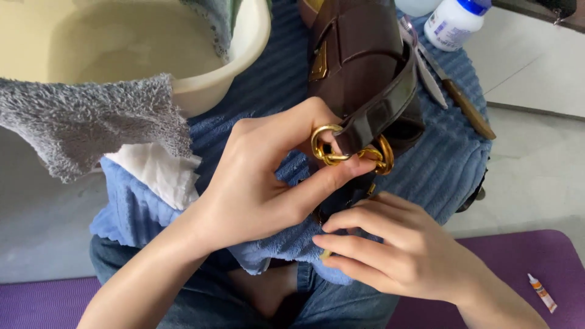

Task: Applying a cut lemon to the metal hardware of a brown leather handbag to clean or polish it.

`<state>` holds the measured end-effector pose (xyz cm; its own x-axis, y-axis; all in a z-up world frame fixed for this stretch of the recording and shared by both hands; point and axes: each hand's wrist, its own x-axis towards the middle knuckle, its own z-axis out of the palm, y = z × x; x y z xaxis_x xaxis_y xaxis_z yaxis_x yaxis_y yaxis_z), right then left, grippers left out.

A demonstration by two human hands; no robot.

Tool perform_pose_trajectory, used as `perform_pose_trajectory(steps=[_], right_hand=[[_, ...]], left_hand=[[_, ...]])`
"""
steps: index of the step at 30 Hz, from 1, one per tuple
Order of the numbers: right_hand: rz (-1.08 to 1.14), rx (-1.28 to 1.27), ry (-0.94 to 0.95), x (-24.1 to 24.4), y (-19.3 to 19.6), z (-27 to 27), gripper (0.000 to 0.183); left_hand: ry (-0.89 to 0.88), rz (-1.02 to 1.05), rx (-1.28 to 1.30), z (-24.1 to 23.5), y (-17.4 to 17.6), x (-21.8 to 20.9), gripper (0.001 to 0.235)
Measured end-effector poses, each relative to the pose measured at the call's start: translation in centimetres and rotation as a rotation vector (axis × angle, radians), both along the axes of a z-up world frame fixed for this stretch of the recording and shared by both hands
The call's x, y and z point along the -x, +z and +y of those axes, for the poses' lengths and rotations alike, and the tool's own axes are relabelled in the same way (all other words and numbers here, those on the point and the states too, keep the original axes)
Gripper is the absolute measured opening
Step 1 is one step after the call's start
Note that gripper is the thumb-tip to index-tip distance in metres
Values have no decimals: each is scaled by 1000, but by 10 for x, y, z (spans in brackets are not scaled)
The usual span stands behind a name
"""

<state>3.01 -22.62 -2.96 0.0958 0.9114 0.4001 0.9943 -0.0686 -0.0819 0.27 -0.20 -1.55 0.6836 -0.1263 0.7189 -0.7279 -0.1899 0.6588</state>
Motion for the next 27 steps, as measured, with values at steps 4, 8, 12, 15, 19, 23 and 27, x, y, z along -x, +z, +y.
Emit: perform_pose_trajectory(steps=[4,8,12,15,19,23,27], right_hand=[[24,-12,14,-1,-4,0,15],[239,-86,28,2,4,-1,11],[173,-162,-156,-20,2,-48,19],[-99,-513,-367,-3,11,-22,25],[-186,-565,-299,-4,27,7,17],[-125,-605,-305,-6,29,11,16],[-110,-580,-254,-13,16,3,26]], left_hand=[[2,17,0,0,1,0,22],[16,16,-4,0,0,0,21],[19,25,-6,0,2,-1,16],[1,40,17,-1,5,0,13],[37,60,-24,1,10,0,12],[45,65,-1,-1,12,-1,15],[52,66,2,-1,13,-3,16]])
